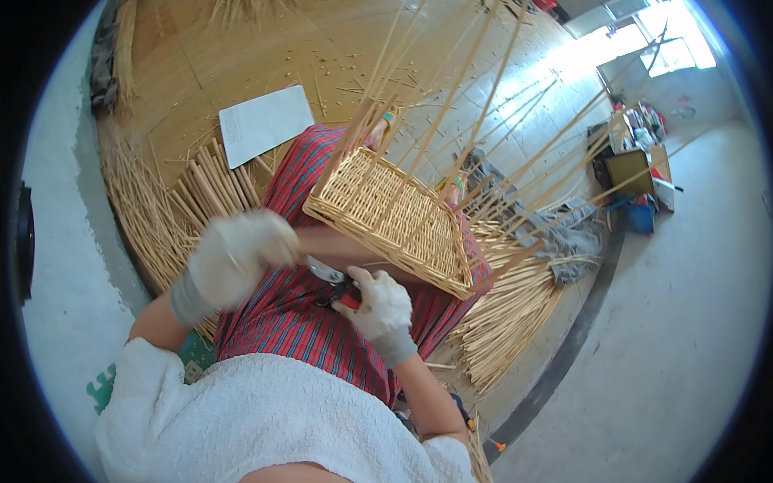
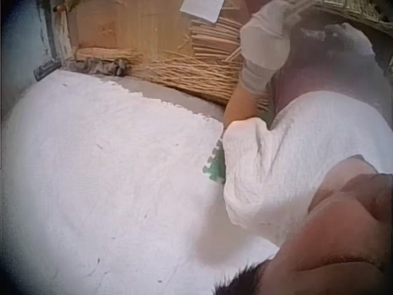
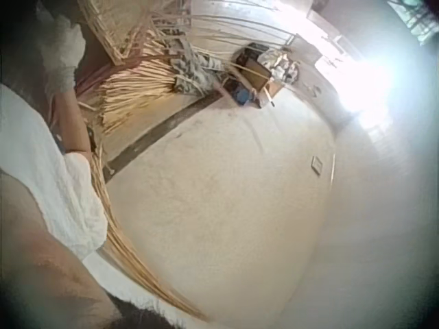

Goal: The person weaves a basket using thin wooden sticks, sitting on the floor. They insert sticks into the basket frame, adjust the weave, and use a hammer to secure the structure.

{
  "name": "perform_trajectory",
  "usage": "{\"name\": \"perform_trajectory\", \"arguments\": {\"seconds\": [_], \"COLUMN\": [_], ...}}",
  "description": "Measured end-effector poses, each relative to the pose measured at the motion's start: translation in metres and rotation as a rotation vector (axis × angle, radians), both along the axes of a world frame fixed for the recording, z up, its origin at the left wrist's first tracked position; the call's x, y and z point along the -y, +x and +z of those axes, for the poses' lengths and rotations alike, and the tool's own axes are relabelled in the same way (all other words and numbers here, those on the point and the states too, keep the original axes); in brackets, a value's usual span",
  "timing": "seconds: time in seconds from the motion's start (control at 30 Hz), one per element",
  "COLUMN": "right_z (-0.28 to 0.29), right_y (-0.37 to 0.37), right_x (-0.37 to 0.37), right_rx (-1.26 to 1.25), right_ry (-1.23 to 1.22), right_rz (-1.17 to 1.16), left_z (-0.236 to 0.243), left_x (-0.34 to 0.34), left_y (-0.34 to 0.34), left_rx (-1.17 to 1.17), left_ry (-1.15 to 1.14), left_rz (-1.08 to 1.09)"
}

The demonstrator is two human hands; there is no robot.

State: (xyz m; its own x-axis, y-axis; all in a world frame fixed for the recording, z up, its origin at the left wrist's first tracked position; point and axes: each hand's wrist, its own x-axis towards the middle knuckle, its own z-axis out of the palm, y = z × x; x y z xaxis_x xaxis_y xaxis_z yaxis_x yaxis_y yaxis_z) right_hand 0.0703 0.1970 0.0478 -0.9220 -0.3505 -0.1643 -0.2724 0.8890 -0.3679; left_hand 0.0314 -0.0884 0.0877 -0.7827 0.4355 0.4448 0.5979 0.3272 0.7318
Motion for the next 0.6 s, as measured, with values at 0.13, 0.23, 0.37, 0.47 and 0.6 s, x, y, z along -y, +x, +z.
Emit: {"name": "perform_trajectory", "arguments": {"seconds": [0.13, 0.23, 0.37, 0.47, 0.6], "right_z": [-0.012, -0.026, -0.036, -0.071, -0.087], "right_y": [0.021, 0.035, 0.059, 0.078, 0.089], "right_x": [-0.035, -0.055, -0.079, -0.103, -0.113], "right_rx": [0.054, -0.071, -0.159, -0.325, -0.387], "right_ry": [-0.058, -0.283, -0.523, -0.758, -0.969], "right_rz": [-0.227, -0.273, -0.575, -0.761, -1.0], "left_z": [-0.141, -0.261, -0.275, -0.23, -0.066], "left_x": [0.142, 0.26, 0.189, 0.117, -0.1], "left_y": [0.002, 0.068, 0.091, 0.057, -0.012], "left_rx": [0.304, 0.531, 0.849, 0.398, -0.132], "left_ry": [0.82, 0.167, -0.63, -0.232, 0.037], "left_rz": [0.817, 1.537, 1.577, 1.054, 0.206]}}
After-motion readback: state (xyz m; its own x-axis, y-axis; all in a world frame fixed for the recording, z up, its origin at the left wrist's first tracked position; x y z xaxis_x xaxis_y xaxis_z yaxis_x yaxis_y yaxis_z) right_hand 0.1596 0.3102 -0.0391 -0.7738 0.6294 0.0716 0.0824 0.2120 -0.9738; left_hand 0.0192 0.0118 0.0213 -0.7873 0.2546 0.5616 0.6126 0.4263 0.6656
